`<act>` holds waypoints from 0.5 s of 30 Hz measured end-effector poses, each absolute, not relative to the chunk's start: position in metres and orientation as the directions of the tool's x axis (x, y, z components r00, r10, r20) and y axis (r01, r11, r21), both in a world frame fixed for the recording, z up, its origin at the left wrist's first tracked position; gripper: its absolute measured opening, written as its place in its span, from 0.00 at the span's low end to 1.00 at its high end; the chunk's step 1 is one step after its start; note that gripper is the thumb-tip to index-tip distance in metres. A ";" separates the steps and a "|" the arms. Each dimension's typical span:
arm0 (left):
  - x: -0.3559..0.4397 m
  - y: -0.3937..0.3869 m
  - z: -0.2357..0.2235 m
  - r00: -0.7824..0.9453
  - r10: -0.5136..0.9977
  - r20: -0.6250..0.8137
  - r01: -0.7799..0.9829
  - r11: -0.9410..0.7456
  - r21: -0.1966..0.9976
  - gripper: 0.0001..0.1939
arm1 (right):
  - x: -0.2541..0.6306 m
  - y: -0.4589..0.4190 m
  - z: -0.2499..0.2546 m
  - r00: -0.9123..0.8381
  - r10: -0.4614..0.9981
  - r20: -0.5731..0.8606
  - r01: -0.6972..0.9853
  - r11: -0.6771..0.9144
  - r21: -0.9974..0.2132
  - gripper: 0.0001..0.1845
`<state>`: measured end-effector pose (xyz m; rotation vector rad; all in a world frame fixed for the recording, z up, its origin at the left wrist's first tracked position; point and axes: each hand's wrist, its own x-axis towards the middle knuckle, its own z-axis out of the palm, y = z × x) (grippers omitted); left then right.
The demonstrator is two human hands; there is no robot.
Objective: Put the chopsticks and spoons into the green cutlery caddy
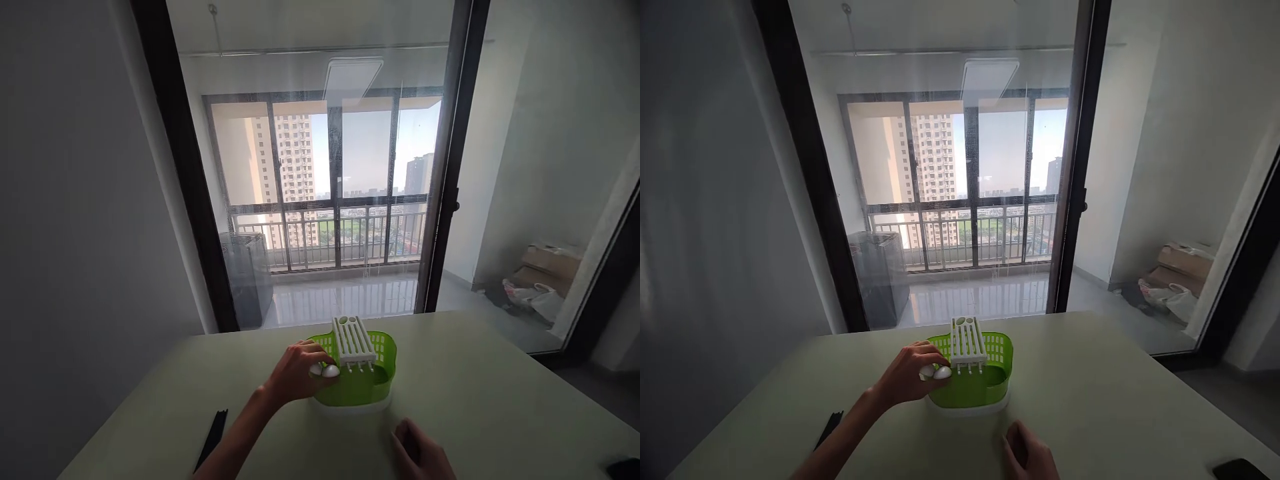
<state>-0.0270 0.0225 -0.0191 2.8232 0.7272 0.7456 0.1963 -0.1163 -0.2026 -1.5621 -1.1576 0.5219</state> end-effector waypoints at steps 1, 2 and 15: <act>-0.026 0.024 -0.015 0.787 0.464 0.407 0.401 -0.886 0.234 0.10 | 0.196 -0.117 -0.200 0.427 0.872 0.239 0.398 0.055 -0.916 0.24; -0.025 0.026 -0.011 0.806 0.447 0.388 0.386 -0.894 0.228 0.11 | 0.196 -0.118 -0.197 0.423 0.873 0.243 0.393 0.065 -0.917 0.23; -0.022 0.037 -0.014 0.788 0.490 0.372 0.378 -0.863 0.336 0.11 | 0.198 -0.111 -0.207 0.360 0.880 0.310 0.425 0.141 -0.894 0.22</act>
